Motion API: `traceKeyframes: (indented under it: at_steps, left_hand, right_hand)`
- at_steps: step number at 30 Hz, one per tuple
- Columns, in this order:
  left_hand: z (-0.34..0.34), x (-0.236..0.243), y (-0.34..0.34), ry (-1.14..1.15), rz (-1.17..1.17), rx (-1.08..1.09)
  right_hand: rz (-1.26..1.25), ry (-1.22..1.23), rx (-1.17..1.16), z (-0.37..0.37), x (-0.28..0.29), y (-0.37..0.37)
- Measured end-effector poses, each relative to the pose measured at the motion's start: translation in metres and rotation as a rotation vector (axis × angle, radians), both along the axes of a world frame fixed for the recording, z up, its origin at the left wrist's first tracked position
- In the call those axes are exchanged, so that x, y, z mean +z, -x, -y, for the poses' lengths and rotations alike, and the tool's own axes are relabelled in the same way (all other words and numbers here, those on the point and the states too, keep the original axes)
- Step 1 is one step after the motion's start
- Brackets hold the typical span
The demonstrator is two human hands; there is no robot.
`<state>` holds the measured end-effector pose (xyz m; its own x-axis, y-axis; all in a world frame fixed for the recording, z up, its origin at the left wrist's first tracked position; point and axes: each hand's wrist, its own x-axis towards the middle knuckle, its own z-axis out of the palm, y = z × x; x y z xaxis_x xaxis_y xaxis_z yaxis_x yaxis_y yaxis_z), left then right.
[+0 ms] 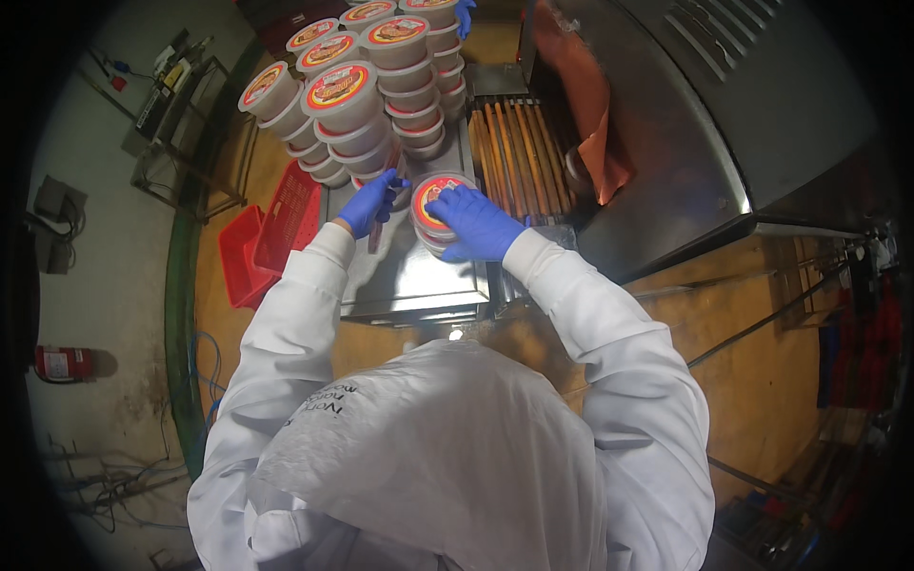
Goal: The person stacks small round food containers on a metal table, then transfers them into red plastic baskets. They repeatedly pick up containers, align them into vertical stacks, and place the stacks into baskets. The person also moves empty baskets and repositions stacks during the process.
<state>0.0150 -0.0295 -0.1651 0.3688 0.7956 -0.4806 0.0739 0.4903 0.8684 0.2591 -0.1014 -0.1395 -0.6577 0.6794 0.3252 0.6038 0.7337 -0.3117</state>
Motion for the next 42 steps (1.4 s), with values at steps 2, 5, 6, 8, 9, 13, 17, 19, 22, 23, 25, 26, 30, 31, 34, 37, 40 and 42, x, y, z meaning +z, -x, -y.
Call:
traceKeyframes:
  at_steps: [2,5,6,8,9,13,17,19,22,23,25,26,30,31,34,37,40,42]
  left_hand:
    - [-0.002,-0.005,0.021,0.184,0.411,-0.143]
    - [0.026,0.025,-0.006,0.064,0.270,-0.008]
    - [0.027,0.023,-0.006,0.015,0.252,-0.024]
    - [0.032,0.019,-0.021,-0.065,0.204,0.037]
    - [0.033,0.019,-0.031,-0.107,0.179,0.068]
    - [0.038,0.010,-0.053,-0.172,0.146,0.011]
    - [0.062,-0.012,-0.030,-0.071,0.379,0.047]
    - [0.081,-0.019,-0.026,-0.017,0.258,0.076]
    - [0.076,-0.051,-0.011,-0.106,-0.004,-0.048]
    - [0.069,-0.046,-0.016,-0.143,-0.047,-0.020]
    - [0.048,-0.036,-0.029,-0.217,-0.133,0.041]
    - [0.036,-0.040,-0.031,-0.305,-0.145,0.036]
    - [-0.021,-0.079,-0.039,-0.495,-0.318,-0.158]
    - [-0.022,-0.078,-0.042,-0.472,-0.359,-0.135]
    - [-0.015,-0.095,-0.005,-0.475,-0.327,0.090]
    - [-0.006,-0.077,0.007,-0.022,-0.047,0.020]
    - [0.016,-0.034,0.001,0.151,0.178,-0.015]
    - [0.020,-0.045,0.016,0.067,0.303,-0.075]
  right_hand:
    - [-0.016,-0.068,-0.016,-0.010,-0.023,-0.008]
    - [-0.130,0.064,-0.372,-0.039,-0.009,-0.040]
    - [-0.120,0.038,-0.434,-0.049,-0.001,-0.042]
    - [-0.151,-0.233,-0.537,-0.056,0.010,-0.033]
    - [-0.270,-0.001,-0.505,-0.055,0.010,-0.019]
    - [-0.773,0.823,-0.258,-0.044,-0.011,-0.002]
    - [-1.664,1.593,0.168,-0.007,-0.030,-0.019]
    - [-1.467,1.708,0.059,0.020,-0.043,-0.031]
    - [-0.943,1.240,-0.303,0.028,-0.070,-0.033]
    - [-0.840,0.993,-0.388,0.019,-0.084,-0.035]
    - [-0.610,0.504,-0.530,-0.019,-0.103,-0.040]
    - [-0.587,0.495,-0.468,-0.035,-0.102,-0.038]
    - [-0.397,0.581,-0.356,-0.084,-0.099,-0.032]
    - [-0.330,0.635,-0.370,-0.088,-0.101,-0.036]
    - [-0.268,0.285,-0.217,-0.037,-0.049,-0.003]
    - [0.215,0.005,0.000,-0.003,-0.058,0.003]
    - [-0.536,0.307,-0.155,-0.027,-0.079,-0.023]
    - [-0.632,0.350,-0.358,-0.043,-0.067,-0.035]
